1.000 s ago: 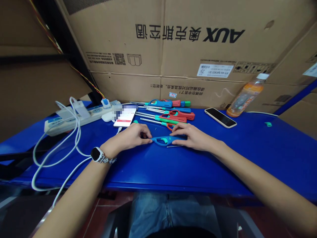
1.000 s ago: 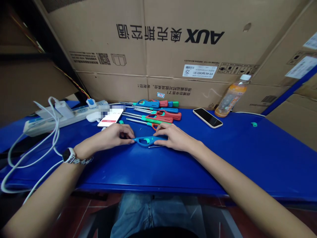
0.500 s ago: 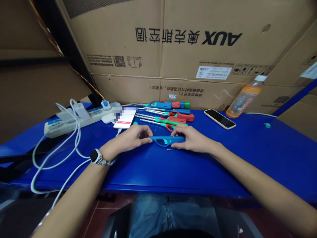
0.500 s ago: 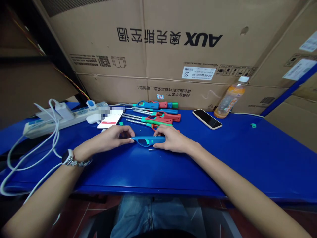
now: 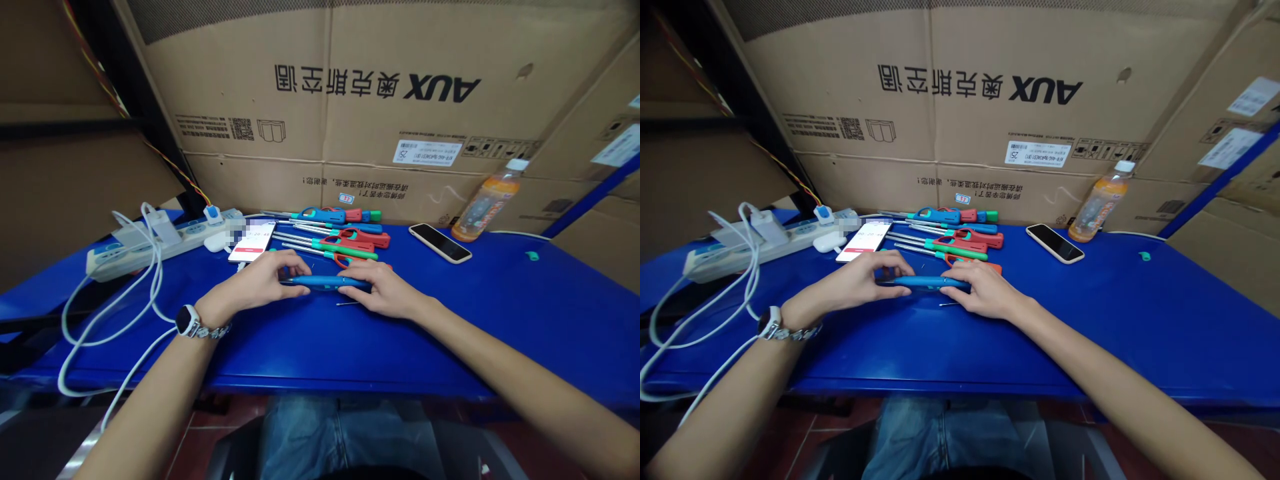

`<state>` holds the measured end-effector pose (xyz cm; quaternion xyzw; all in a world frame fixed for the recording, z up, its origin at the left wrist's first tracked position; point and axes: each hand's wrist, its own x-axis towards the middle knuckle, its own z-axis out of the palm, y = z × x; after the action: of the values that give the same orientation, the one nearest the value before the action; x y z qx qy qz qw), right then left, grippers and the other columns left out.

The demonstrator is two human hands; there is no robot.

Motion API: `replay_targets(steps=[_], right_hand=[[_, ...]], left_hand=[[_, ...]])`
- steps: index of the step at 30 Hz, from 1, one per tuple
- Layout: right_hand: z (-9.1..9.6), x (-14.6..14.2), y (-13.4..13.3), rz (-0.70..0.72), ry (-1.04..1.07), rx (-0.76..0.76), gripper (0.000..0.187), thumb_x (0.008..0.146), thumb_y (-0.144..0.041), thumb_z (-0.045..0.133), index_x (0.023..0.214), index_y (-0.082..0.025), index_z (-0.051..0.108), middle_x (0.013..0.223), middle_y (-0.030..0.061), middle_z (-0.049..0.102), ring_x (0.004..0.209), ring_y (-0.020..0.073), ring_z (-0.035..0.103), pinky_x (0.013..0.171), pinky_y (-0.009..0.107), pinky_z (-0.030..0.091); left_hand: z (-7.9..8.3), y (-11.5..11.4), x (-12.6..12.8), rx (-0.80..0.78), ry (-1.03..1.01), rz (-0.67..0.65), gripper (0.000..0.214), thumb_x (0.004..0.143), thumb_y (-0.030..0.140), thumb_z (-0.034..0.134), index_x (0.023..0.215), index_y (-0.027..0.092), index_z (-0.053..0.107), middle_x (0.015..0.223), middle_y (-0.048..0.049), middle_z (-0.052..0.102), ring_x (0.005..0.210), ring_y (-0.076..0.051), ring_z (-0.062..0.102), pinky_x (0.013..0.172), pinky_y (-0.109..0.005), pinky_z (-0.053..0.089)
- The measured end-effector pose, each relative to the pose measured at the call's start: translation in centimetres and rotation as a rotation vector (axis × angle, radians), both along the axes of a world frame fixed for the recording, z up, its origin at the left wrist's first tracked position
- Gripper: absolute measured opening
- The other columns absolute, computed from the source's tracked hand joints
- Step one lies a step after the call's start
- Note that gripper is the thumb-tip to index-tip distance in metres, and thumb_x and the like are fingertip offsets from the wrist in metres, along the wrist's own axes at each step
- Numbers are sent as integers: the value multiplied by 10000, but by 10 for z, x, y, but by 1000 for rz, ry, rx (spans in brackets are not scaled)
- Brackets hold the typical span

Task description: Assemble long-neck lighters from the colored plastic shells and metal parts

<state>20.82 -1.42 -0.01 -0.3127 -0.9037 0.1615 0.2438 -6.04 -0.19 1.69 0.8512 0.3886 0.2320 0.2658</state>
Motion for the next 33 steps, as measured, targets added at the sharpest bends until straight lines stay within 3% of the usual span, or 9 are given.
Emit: replay_targets(steps=[9,14,19,21,26,29,33], right_hand=[[-5,-7,-3,-126,-28,-36,204,920,-329,583,1023,-188,688,925,55,728,848,208,653,800,352,490],[-3,3,0,-117,46,-61,213,898,-291,569,1061,-185,655,925,48,708,817,186,641,773,339,483],[-1,24,3,-150,64,-37,112,782,-151,579,888,-175,606,849,29,648,734,157,574,697,304,453],[0,24,1,-161,18,-11,147,769,-167,608,916,-178,613,876,37,648,765,171,574,714,318,455],[6,1,-4,-128,-98,32,230,880,-349,618,1050,-200,661,1010,63,710,917,226,634,836,379,466],[10,-10,-5,-114,-161,34,243,952,-380,531,1026,-198,675,976,69,728,880,224,654,797,360,466],[10,-8,-8,-197,-180,11,224,967,-351,495,1022,-190,641,943,80,717,832,218,654,729,333,453]], left_hand=[[-4,2,0,80,49,-59,217,893,366,618,975,184,702,946,-50,647,810,-181,591,742,-302,452],[-3,0,-2,38,98,-26,217,857,382,647,919,180,700,913,-44,660,782,-181,584,704,-297,442],[-1,2,-7,-2,119,12,249,843,415,639,910,183,700,869,-37,677,748,-180,577,665,-289,436],[-2,2,-6,14,122,15,244,843,407,637,904,178,694,855,-38,669,740,-180,571,662,-289,435],[-4,1,3,117,90,-55,200,895,359,610,940,181,688,914,-51,653,782,-182,585,706,-301,446],[-4,-1,8,230,102,-84,193,934,344,579,995,195,685,964,-59,654,879,-205,598,799,-332,456],[2,-7,11,450,104,17,279,909,392,625,1124,217,653,1117,-78,645,1070,-260,558,953,-411,416]])
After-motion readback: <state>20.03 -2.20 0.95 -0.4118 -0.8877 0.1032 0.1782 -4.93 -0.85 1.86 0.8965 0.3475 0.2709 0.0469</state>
